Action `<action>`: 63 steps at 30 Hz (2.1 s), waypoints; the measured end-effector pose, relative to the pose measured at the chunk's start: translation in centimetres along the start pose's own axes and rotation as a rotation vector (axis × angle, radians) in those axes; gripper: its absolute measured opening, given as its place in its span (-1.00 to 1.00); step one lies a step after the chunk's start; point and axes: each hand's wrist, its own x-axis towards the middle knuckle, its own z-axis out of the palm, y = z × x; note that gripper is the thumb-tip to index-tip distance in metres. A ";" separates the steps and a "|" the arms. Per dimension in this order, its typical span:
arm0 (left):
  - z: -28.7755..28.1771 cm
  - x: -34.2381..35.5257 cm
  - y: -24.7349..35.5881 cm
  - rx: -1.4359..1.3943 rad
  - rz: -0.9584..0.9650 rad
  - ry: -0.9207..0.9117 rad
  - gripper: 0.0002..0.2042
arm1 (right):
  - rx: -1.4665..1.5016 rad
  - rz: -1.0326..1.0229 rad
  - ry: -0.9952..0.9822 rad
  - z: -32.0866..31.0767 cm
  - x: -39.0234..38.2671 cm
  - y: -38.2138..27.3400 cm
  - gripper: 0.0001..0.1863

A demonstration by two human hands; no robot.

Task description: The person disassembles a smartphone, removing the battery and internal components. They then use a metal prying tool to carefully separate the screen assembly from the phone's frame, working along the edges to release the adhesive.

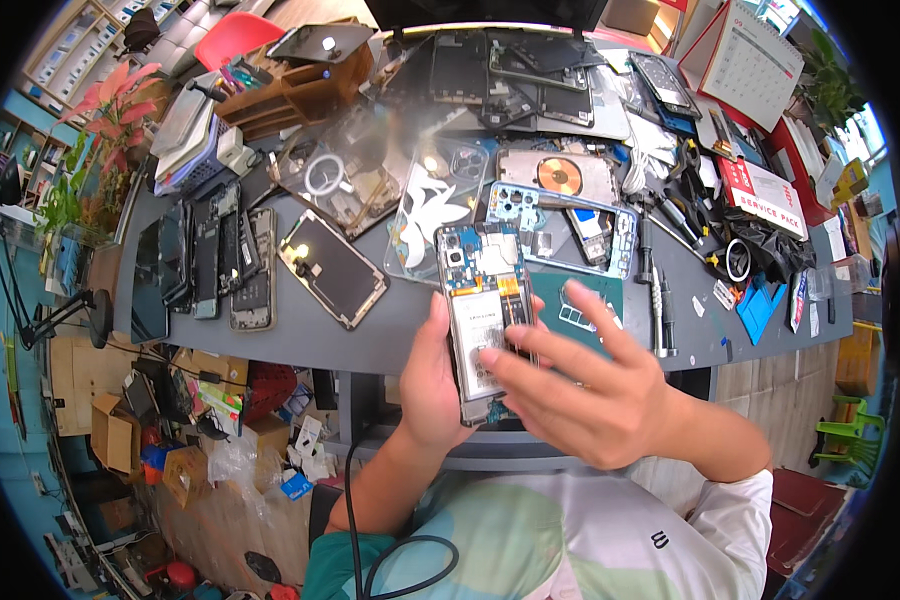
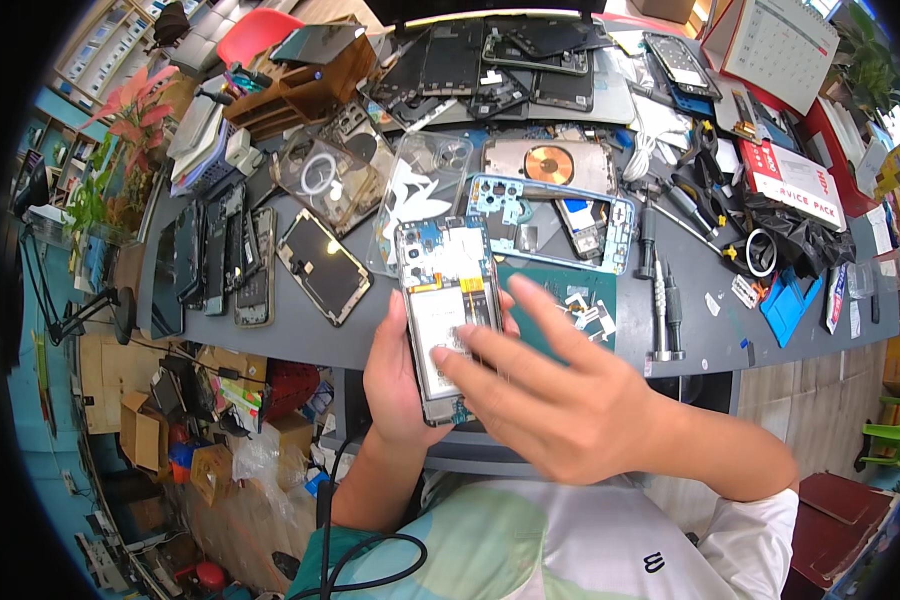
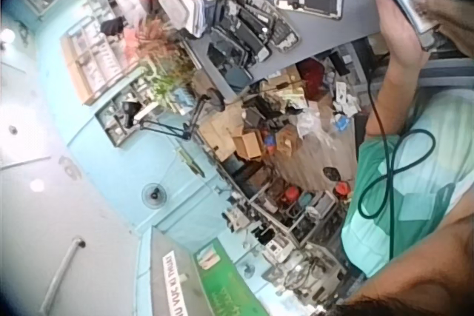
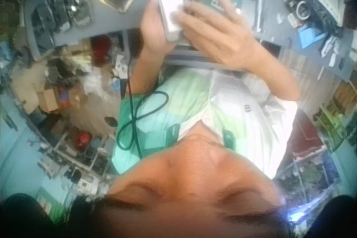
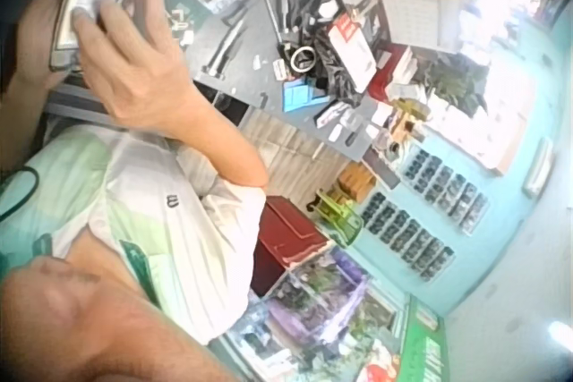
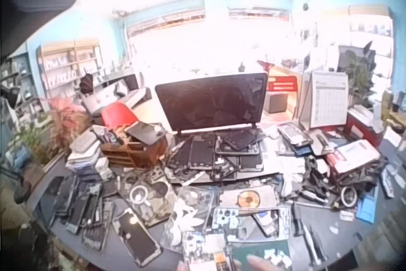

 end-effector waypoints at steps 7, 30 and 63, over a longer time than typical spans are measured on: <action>-0.7 -0.3 0.1 -0.033 -0.027 -0.078 -0.32 | 0.245 0.393 0.131 0.2 1.0 4.3 -0.68; -0.2 -0.7 0.1 0.041 -0.035 -0.080 -0.40 | -0.006 0.317 0.148 0.1 1.6 3.3 -0.77; 1.5 0.0 -0.4 0.153 0.221 -0.056 -0.34 | 0.454 0.699 0.046 -2.2 -0.3 -0.8 -0.01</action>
